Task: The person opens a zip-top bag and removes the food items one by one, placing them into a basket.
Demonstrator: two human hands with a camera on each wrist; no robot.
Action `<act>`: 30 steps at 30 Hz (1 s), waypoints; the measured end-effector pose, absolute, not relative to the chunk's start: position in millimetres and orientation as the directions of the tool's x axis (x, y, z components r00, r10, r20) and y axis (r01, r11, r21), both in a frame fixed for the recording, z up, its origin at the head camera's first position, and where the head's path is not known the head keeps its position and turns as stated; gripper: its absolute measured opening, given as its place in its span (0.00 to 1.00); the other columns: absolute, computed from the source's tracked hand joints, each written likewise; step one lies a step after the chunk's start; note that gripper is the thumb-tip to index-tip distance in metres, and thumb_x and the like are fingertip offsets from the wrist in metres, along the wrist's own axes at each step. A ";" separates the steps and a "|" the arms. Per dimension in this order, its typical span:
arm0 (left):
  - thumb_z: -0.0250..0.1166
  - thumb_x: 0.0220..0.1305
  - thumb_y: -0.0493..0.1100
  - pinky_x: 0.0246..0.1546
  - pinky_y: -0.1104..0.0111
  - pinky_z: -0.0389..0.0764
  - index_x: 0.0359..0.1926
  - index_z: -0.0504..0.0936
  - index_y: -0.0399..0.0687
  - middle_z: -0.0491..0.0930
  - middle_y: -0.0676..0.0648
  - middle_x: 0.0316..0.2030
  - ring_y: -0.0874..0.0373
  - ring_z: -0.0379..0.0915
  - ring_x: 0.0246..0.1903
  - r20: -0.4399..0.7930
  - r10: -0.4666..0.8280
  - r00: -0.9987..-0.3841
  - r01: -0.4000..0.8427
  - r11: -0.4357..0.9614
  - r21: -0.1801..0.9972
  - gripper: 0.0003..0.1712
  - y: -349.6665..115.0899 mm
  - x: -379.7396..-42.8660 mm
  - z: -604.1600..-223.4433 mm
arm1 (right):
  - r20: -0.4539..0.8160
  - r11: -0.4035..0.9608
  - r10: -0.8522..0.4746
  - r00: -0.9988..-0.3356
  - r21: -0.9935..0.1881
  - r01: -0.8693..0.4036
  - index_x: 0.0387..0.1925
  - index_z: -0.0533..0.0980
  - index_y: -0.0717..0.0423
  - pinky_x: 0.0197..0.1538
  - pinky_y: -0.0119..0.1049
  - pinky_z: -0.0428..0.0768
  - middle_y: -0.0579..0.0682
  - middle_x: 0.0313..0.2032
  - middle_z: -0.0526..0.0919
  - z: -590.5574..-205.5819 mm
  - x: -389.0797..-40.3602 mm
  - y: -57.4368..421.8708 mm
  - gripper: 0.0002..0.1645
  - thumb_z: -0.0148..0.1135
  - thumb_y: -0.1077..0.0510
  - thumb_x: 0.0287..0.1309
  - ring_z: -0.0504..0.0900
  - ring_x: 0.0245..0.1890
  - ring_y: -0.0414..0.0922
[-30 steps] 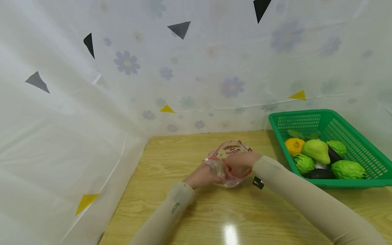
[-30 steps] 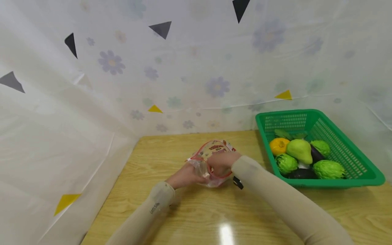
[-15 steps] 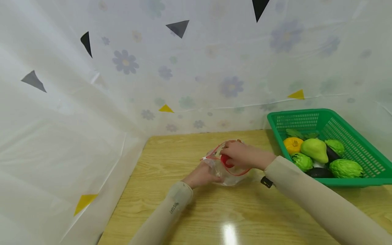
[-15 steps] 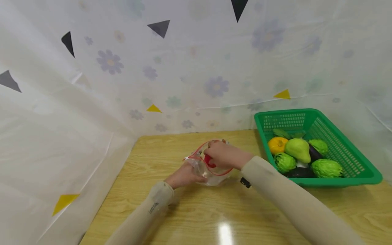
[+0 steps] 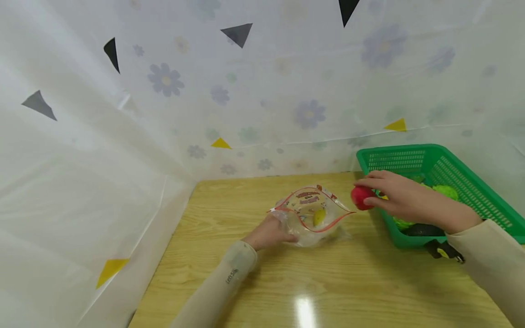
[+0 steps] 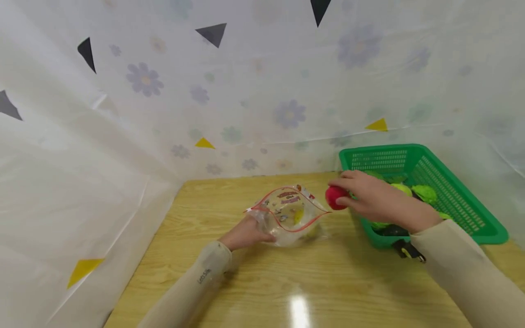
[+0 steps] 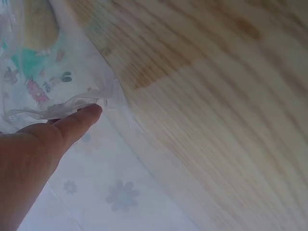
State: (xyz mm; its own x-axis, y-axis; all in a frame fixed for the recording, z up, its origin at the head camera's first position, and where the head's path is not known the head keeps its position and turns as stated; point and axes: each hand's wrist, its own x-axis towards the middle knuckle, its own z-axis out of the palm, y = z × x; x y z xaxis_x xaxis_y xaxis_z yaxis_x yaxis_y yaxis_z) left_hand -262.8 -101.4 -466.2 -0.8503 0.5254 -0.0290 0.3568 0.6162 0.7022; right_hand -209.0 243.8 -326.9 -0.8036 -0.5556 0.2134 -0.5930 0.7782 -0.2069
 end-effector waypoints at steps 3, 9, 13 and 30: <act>0.80 0.52 0.53 0.65 0.61 0.73 0.61 0.78 0.55 0.77 0.56 0.60 0.61 0.73 0.59 -0.025 0.529 -0.849 0.357 0.605 0.711 0.35 -102.0 -262.7 -464.8 | 0.190 0.821 -0.489 -0.851 -0.230 -0.523 0.56 0.78 0.57 0.39 0.38 0.82 0.49 0.47 0.82 -335.0 -204.1 274.3 0.22 0.71 0.57 0.61 0.79 0.45 0.45; 0.79 0.52 0.53 0.64 0.60 0.73 0.63 0.77 0.53 0.79 0.54 0.59 0.60 0.75 0.58 -0.011 0.531 -0.847 0.365 0.597 0.715 0.37 -105.0 -261.6 -462.4 | 0.102 0.864 -0.419 -0.902 -0.260 -0.431 0.41 0.74 0.48 0.34 0.32 0.77 0.40 0.37 0.80 -361.4 -197.9 312.5 0.13 0.71 0.53 0.60 0.77 0.37 0.35; 0.79 0.52 0.53 0.64 0.59 0.73 0.65 0.76 0.54 0.79 0.55 0.60 0.59 0.74 0.59 -0.028 0.521 -0.853 0.346 0.606 0.716 0.39 -106.5 -261.0 -463.4 | 0.067 0.849 -0.444 -0.893 -0.285 -0.444 0.35 0.71 0.45 0.32 0.30 0.74 0.36 0.32 0.76 -375.6 -197.3 320.1 0.13 0.71 0.53 0.61 0.72 0.32 0.31; 0.79 0.53 0.54 0.64 0.58 0.74 0.65 0.75 0.57 0.77 0.55 0.62 0.59 0.73 0.60 -0.056 0.527 -0.848 0.313 0.584 0.749 0.39 -101.4 -260.5 -466.8 | 0.030 0.848 -0.459 -0.888 -0.283 -0.448 0.38 0.77 0.39 0.32 0.30 0.72 0.34 0.32 0.79 -390.2 -193.3 327.5 0.06 0.66 0.55 0.65 0.70 0.29 0.28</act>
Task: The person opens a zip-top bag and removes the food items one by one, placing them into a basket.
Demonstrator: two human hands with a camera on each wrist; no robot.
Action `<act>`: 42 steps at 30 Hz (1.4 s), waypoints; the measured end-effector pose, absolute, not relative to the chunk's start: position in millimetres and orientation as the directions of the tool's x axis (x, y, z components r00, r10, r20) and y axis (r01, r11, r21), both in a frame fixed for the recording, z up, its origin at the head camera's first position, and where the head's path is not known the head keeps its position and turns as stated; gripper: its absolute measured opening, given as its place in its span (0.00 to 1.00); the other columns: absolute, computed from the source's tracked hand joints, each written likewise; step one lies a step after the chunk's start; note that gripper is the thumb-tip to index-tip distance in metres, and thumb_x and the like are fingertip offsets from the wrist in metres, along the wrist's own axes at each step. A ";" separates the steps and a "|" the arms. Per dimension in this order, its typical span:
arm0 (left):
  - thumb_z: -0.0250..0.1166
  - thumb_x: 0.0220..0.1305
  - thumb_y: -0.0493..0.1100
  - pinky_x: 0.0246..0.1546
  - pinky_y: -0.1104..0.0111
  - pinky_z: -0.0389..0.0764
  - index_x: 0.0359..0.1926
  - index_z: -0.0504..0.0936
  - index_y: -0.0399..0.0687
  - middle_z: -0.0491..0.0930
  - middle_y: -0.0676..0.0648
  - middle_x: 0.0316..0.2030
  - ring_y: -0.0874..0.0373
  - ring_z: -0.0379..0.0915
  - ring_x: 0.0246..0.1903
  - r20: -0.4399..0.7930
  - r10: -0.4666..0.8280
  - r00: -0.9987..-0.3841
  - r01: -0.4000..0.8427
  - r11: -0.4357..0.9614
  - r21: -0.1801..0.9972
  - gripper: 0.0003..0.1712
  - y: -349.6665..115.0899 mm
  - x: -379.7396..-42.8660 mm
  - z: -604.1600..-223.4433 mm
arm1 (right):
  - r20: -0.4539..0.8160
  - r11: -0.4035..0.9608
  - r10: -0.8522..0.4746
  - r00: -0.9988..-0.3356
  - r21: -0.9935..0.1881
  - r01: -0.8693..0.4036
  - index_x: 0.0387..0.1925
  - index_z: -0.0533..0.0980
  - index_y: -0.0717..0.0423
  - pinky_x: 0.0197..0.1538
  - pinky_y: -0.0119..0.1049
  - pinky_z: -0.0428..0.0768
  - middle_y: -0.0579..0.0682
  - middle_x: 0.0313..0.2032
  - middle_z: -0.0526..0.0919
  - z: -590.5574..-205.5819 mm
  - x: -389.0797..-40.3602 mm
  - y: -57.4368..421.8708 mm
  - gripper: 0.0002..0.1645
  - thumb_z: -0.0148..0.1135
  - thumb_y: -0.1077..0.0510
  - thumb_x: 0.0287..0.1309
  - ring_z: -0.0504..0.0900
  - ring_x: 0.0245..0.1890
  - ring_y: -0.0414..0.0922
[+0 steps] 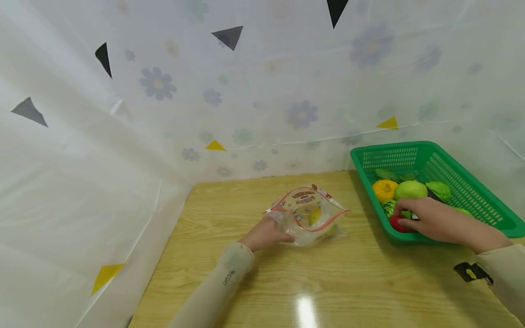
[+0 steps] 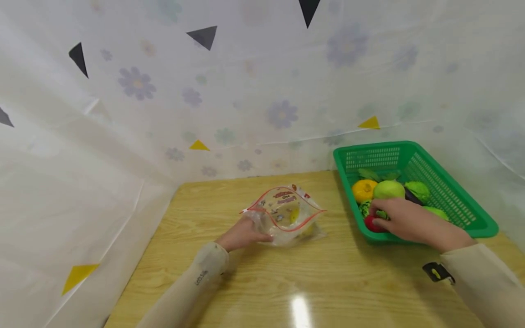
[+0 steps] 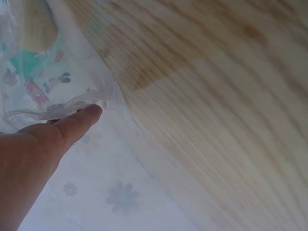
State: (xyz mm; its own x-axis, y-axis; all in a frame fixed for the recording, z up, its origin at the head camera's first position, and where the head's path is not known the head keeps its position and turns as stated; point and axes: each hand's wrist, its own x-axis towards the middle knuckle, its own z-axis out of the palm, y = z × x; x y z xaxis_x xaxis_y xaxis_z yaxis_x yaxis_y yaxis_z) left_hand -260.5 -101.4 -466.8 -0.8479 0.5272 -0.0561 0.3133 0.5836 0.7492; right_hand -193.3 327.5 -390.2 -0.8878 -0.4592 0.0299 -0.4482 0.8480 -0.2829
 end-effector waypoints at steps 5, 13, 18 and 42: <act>0.79 0.53 0.55 0.63 0.58 0.74 0.65 0.75 0.57 0.77 0.56 0.62 0.58 0.73 0.61 -0.055 0.532 -0.845 0.324 0.591 0.739 0.39 -101.0 -260.0 -465.1 | 0.109 0.856 -0.463 -0.880 -0.203 -0.476 0.38 0.79 0.39 0.34 0.34 0.77 0.35 0.36 0.81 -383.7 -192.0 314.1 0.05 0.67 0.56 0.65 0.74 0.33 0.31; 0.80 0.52 0.53 0.64 0.58 0.73 0.63 0.76 0.57 0.76 0.56 0.62 0.59 0.73 0.61 -0.037 0.532 -0.846 0.334 0.582 0.742 0.38 -100.2 -259.0 -463.9 | 0.318 0.773 -0.557 -0.767 -0.140 -0.619 0.41 0.82 0.46 0.37 0.40 0.82 0.40 0.39 0.85 -364.9 -190.2 252.2 0.08 0.69 0.60 0.61 0.82 0.37 0.40; 0.79 0.54 0.54 0.62 0.61 0.75 0.63 0.77 0.59 0.78 0.57 0.60 0.62 0.75 0.58 -0.033 0.540 -0.841 0.345 0.582 0.736 0.35 -99.9 -257.8 -462.0 | 0.266 0.712 -0.619 -0.739 -0.208 -0.671 0.44 0.82 0.46 0.40 0.39 0.83 0.43 0.42 0.85 -359.2 -196.3 205.6 0.06 0.65 0.59 0.66 0.82 0.40 0.40; 0.80 0.53 0.49 0.66 0.63 0.71 0.65 0.74 0.57 0.76 0.58 0.62 0.62 0.72 0.62 0.015 0.555 -0.832 0.390 0.565 0.727 0.39 -96.8 -255.2 -459.6 | -0.111 0.730 -0.682 -0.723 -0.044 -0.682 0.29 0.82 0.52 0.34 0.37 0.79 0.43 0.24 0.82 -395.7 -275.5 118.2 0.04 0.66 0.63 0.58 0.78 0.25 0.41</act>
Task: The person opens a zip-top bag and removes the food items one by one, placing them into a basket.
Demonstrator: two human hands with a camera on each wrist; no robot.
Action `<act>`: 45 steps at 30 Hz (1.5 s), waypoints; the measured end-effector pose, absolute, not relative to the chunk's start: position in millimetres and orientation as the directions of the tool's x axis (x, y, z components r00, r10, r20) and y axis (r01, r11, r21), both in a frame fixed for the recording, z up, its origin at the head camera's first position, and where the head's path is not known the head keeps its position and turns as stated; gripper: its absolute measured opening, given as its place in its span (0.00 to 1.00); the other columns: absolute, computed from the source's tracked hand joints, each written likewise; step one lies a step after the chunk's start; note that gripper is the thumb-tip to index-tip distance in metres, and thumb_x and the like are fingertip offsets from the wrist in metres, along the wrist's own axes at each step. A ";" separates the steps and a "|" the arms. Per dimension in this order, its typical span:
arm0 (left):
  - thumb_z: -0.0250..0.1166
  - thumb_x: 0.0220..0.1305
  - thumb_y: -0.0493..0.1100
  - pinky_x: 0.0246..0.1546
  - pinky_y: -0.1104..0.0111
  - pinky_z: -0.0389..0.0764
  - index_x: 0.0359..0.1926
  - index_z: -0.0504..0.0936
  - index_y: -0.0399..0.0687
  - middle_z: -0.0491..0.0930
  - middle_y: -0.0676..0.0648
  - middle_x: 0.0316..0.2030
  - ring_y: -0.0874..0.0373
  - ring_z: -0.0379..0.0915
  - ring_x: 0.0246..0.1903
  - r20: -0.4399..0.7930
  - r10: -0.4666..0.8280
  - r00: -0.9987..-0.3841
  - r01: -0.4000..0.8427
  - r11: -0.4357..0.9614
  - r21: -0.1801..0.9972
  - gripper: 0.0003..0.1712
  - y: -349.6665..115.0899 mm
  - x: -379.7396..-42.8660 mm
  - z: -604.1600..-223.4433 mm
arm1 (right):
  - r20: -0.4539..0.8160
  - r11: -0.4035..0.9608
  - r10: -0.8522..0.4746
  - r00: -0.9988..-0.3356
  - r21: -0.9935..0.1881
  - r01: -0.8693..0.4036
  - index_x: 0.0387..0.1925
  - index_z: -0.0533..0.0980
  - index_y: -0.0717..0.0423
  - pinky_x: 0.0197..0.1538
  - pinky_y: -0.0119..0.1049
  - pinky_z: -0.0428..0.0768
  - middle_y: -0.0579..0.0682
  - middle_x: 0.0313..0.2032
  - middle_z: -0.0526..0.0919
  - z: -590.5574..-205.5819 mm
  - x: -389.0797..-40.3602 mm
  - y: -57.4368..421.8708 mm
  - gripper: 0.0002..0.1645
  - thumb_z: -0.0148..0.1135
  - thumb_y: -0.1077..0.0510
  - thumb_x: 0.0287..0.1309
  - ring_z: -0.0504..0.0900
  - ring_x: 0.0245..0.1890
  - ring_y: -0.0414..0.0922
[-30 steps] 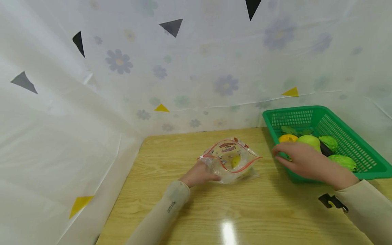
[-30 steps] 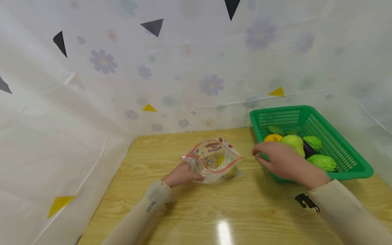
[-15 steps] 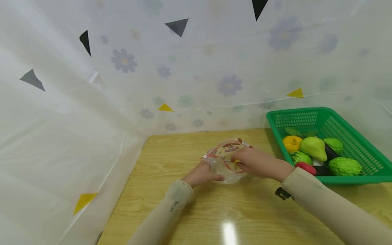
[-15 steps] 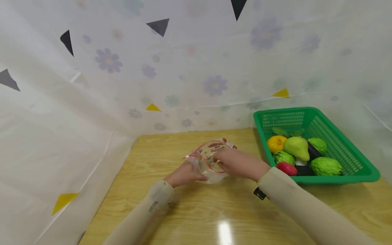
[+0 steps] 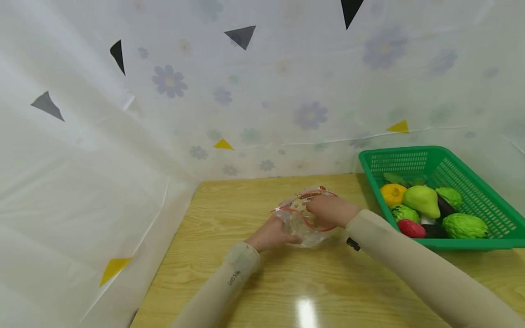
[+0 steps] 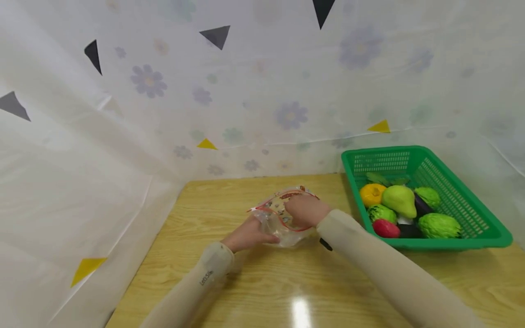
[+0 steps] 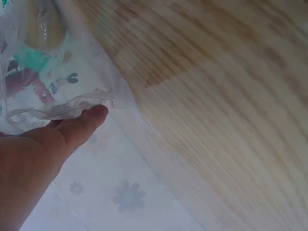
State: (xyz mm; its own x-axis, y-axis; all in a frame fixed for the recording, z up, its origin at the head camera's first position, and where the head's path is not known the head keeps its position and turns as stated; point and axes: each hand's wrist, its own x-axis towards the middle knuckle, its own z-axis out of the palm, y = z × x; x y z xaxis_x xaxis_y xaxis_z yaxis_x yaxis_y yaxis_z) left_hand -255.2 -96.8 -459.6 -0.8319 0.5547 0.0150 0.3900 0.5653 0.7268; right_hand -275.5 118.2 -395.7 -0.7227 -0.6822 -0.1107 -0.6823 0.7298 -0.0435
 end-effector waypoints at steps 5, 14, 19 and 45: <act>0.80 0.53 0.47 0.65 0.63 0.72 0.65 0.74 0.59 0.74 0.58 0.62 0.62 0.71 0.61 0.025 0.553 -0.833 0.388 0.551 0.739 0.38 -97.7 -254.6 -459.3 | -0.174 0.779 -0.619 -0.766 -0.013 -0.626 0.24 0.80 0.49 0.34 0.37 0.79 0.43 0.20 0.80 -398.3 -279.1 114.8 0.10 0.64 0.58 0.62 0.76 0.22 0.39; 0.79 0.54 0.48 0.67 0.63 0.70 0.67 0.72 0.64 0.70 0.60 0.67 0.63 0.69 0.64 0.012 0.552 -0.834 0.374 0.550 0.747 0.40 -98.0 -256.1 -461.9 | -0.287 0.829 -0.527 -0.800 0.031 -0.558 0.29 0.82 0.51 0.33 0.38 0.76 0.46 0.23 0.80 -394.4 -275.9 109.2 0.09 0.60 0.60 0.65 0.71 0.22 0.41; 0.78 0.56 0.48 0.69 0.62 0.67 0.69 0.70 0.63 0.68 0.60 0.69 0.63 0.65 0.68 0.011 0.558 -0.830 0.372 0.537 0.757 0.41 -97.6 -255.9 -462.5 | -0.336 0.830 -0.514 -0.789 0.036 -0.557 0.26 0.80 0.50 0.46 0.45 0.81 0.45 0.24 0.81 -392.4 -273.3 106.1 0.11 0.60 0.57 0.66 0.75 0.24 0.41; 0.76 0.58 0.53 0.67 0.55 0.70 0.73 0.64 0.49 0.62 0.44 0.73 0.50 0.63 0.70 -0.049 0.521 -0.852 0.315 0.585 0.747 0.47 -97.5 -251.5 -458.4 | 0.220 0.638 -0.764 -0.607 0.114 -0.761 0.63 0.71 0.56 0.52 0.51 0.84 0.59 0.53 0.81 -385.6 -249.7 126.6 0.35 0.74 0.52 0.58 0.83 0.50 0.56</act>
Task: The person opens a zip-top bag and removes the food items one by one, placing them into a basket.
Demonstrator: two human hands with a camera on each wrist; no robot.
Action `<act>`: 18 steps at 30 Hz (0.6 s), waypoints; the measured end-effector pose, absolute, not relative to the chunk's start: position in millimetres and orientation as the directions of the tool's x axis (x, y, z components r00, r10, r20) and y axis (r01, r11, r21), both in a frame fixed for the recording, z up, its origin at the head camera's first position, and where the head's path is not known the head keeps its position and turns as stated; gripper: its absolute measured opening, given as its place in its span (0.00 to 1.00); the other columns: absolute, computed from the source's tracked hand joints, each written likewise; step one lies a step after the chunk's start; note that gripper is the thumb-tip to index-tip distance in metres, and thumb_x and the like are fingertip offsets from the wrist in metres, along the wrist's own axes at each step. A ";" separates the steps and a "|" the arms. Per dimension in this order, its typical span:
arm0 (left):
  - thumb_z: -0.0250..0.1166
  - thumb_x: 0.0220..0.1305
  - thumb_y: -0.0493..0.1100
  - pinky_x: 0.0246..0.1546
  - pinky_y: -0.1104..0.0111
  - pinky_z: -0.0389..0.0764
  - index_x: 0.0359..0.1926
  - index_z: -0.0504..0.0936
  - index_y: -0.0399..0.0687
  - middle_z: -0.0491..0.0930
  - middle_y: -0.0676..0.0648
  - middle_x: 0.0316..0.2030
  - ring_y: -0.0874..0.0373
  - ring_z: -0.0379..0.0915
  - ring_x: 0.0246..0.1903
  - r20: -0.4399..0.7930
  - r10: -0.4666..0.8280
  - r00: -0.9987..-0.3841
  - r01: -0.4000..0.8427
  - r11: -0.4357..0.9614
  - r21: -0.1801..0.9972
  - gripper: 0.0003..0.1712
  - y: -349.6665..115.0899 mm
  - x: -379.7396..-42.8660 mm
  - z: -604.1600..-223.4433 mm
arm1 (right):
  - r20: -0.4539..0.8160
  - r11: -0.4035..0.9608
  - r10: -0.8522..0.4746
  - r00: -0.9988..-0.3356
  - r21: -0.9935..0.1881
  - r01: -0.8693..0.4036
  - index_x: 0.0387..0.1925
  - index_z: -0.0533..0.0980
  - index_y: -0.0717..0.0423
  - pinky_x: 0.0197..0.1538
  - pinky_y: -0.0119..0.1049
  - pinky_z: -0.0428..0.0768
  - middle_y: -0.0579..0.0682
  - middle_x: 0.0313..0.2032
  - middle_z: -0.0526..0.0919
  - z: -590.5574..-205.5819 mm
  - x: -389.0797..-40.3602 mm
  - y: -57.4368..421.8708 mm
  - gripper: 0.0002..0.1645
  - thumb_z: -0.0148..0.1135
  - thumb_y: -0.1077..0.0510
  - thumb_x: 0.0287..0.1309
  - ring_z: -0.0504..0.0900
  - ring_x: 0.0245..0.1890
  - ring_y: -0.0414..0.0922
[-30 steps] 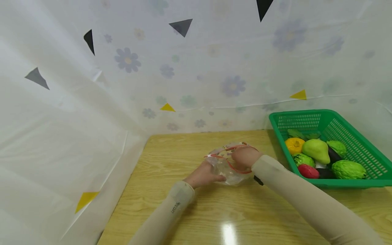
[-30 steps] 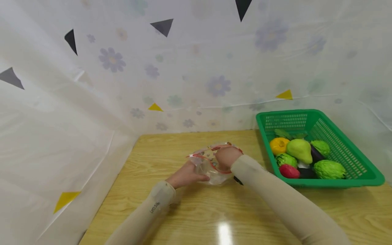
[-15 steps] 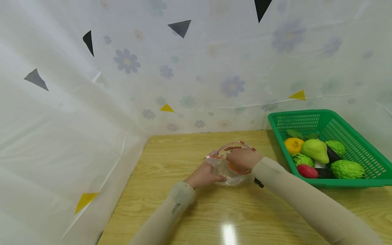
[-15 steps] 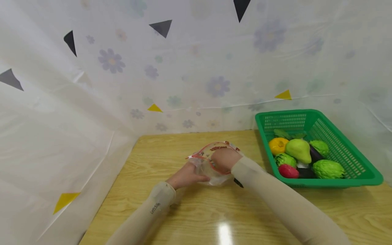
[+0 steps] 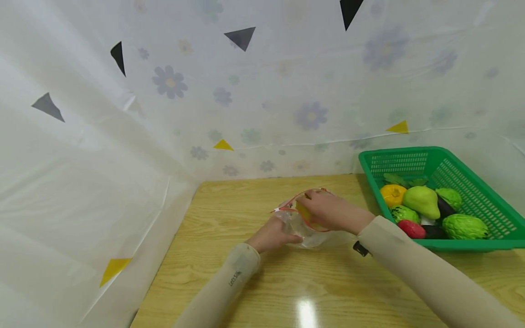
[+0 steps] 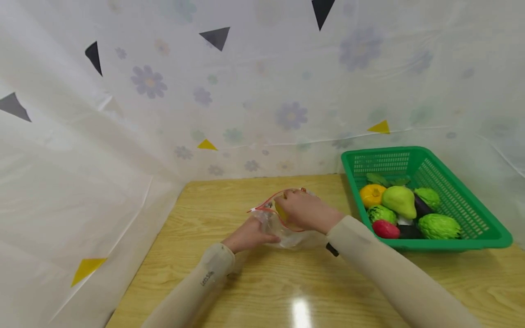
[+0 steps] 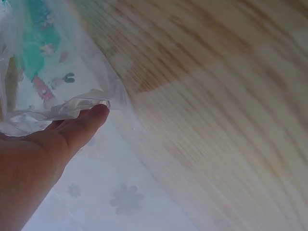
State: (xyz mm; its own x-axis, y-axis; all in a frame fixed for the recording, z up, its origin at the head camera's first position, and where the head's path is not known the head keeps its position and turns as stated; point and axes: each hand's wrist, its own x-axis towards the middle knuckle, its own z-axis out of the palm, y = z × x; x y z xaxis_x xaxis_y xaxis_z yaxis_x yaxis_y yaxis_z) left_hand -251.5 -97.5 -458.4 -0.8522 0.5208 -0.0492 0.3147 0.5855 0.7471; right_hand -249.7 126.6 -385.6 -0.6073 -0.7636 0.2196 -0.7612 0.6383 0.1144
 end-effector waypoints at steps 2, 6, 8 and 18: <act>0.76 0.58 0.53 0.67 0.54 0.69 0.74 0.63 0.49 0.60 0.45 0.74 0.50 0.61 0.71 -0.056 0.517 -0.854 0.304 0.584 0.753 0.48 -97.3 -250.8 -458.5 | 0.226 0.642 -0.760 -0.610 0.111 -0.759 0.65 0.70 0.55 0.51 0.47 0.85 0.58 0.55 0.79 -377.5 -241.5 129.4 0.37 0.74 0.52 0.58 0.82 0.51 0.55; 0.75 0.59 0.53 0.67 0.54 0.70 0.74 0.63 0.51 0.62 0.48 0.73 0.53 0.63 0.69 -0.054 0.519 -0.853 0.294 0.563 0.772 0.47 -97.4 -249.9 -457.2 | 0.200 0.656 -0.746 -0.635 0.055 -0.753 0.69 0.67 0.54 0.50 0.42 0.85 0.56 0.59 0.76 -357.8 -221.7 138.3 0.39 0.72 0.53 0.60 0.81 0.52 0.51; 0.76 0.58 0.53 0.65 0.55 0.72 0.73 0.64 0.53 0.67 0.50 0.69 0.55 0.67 0.65 -0.047 0.521 -0.852 0.294 0.551 0.781 0.46 -96.7 -250.3 -457.7 | 0.186 0.665 -0.733 -0.654 -0.006 -0.747 0.71 0.66 0.51 0.47 0.39 0.85 0.53 0.59 0.75 -347.8 -211.3 147.7 0.39 0.71 0.54 0.62 0.81 0.49 0.48; 0.77 0.55 0.58 0.57 0.61 0.75 0.70 0.68 0.50 0.74 0.51 0.59 0.60 0.71 0.53 -0.069 0.483 -0.873 0.262 0.584 0.768 0.46 -95.9 -253.1 -462.3 | 0.174 0.780 -0.589 -0.789 -0.133 -0.611 0.74 0.65 0.53 0.53 0.55 0.81 0.64 0.70 0.67 -319.3 -188.1 232.3 0.40 0.69 0.52 0.64 0.73 0.64 0.63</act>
State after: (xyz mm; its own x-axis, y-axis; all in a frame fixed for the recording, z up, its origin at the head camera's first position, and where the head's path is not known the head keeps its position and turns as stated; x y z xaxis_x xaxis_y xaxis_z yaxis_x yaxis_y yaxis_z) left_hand -253.1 -95.9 -462.3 -0.8727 0.4833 -0.0689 0.2625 0.5836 0.7684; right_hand -188.1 232.3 -319.3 -0.7894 -0.5888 0.1736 -0.6112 0.7802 -0.1329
